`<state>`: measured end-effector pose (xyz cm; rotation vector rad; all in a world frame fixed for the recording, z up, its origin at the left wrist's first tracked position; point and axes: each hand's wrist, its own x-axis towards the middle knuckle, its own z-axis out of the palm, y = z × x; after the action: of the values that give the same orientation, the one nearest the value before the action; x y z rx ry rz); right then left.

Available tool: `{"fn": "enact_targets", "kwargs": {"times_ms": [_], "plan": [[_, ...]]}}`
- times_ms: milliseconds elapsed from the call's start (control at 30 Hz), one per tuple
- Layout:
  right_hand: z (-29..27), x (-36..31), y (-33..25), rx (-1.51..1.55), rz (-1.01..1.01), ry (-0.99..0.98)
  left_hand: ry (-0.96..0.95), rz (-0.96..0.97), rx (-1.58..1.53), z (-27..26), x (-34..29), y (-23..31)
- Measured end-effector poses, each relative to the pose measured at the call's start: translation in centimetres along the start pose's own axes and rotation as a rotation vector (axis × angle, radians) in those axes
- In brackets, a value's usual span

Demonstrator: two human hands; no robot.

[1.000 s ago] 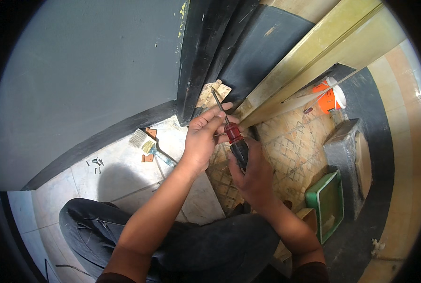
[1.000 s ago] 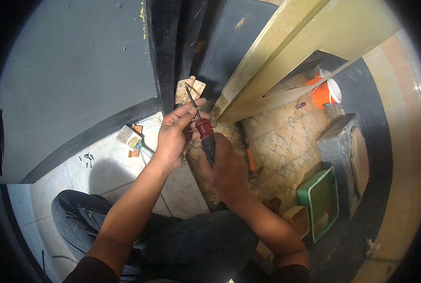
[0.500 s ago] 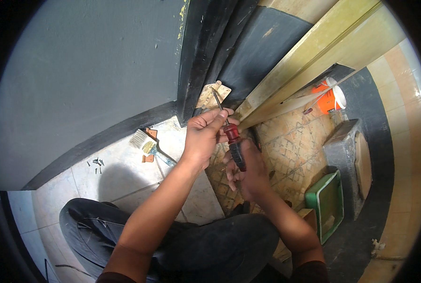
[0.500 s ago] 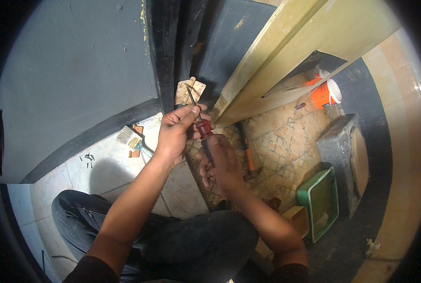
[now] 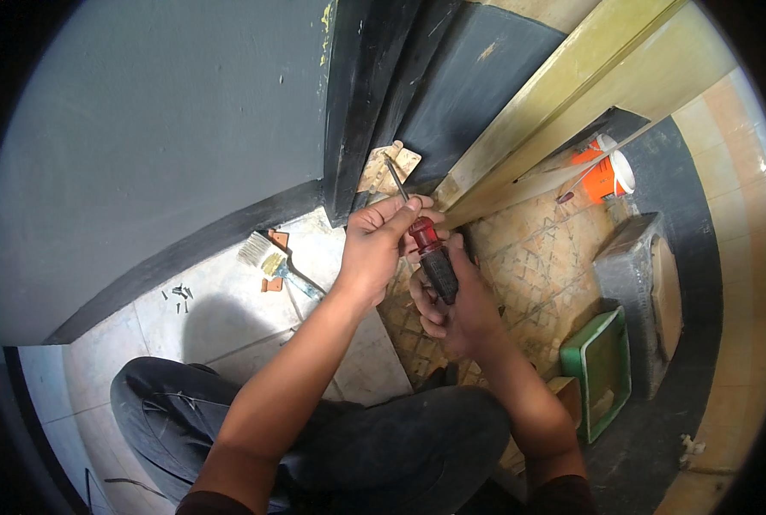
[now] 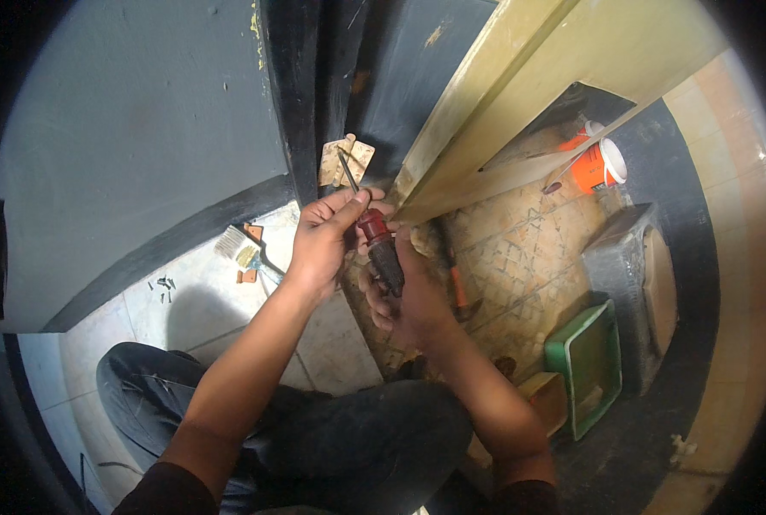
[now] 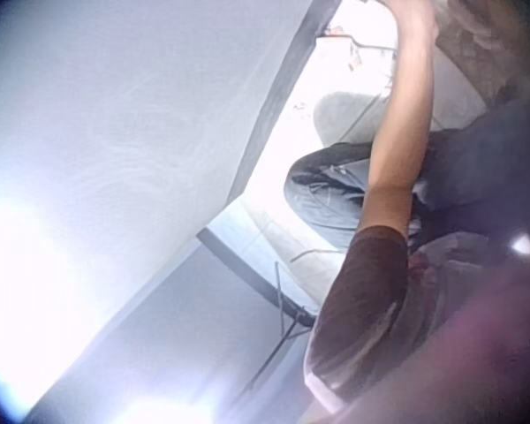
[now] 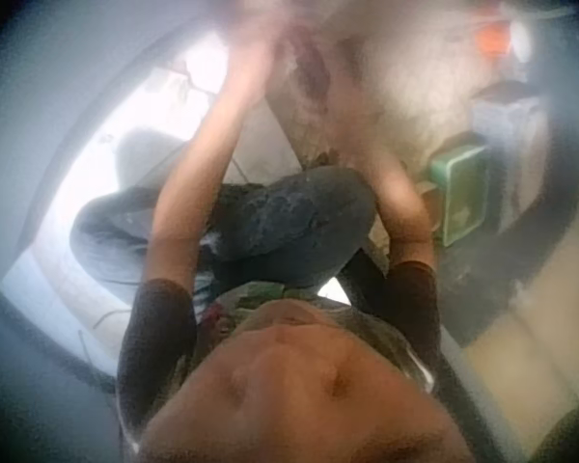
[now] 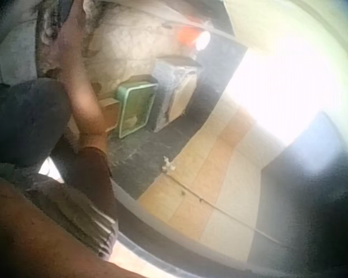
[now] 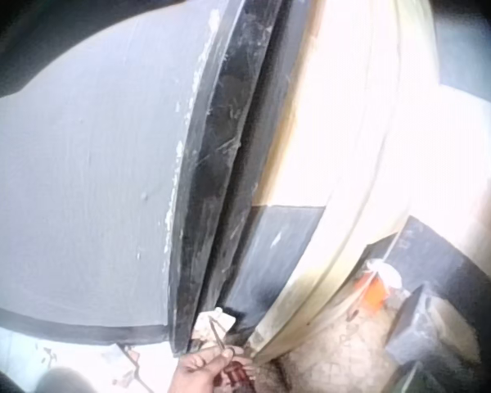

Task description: The person attaches a hinge to a door frame using a screwdriver and screws.

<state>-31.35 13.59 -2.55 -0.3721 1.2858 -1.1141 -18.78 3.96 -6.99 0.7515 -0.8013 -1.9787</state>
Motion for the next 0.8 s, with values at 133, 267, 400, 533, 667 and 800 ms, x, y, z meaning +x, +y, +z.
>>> {"fn": "enact_targets", "kwargs": {"times_ms": [133, 267, 400, 533, 667, 800], "plan": [[0.1, 0.1, 1.8, -0.815, -0.714, 0.241, 0.041, 0.033, 0.162, -0.3, 0.7, -0.7], [-1.0, 1.7, 2.3, -1.356, -1.030, 0.349, 0.032, 0.068, 0.144, -0.1, 1.0, -0.9], [-2.3, 2.3, 1.1, -0.890, -0.823, 0.067, -0.061, 0.034, -0.044, -0.7, 0.2, -1.3], [-2.5, 1.1, -0.3, -0.009, -0.160, -0.148, -0.124, 0.096, -0.008, -0.6, 0.1, -1.0], [-0.7, 1.2, 1.7, -1.102, -1.029, 0.403, -0.051, 0.171, 0.061, -0.1, 0.9, -1.8], [-2.7, 2.2, 3.1, -1.061, -0.854, 0.175, -0.086, 0.152, 0.036, 0.2, 0.6, -1.4]]}}
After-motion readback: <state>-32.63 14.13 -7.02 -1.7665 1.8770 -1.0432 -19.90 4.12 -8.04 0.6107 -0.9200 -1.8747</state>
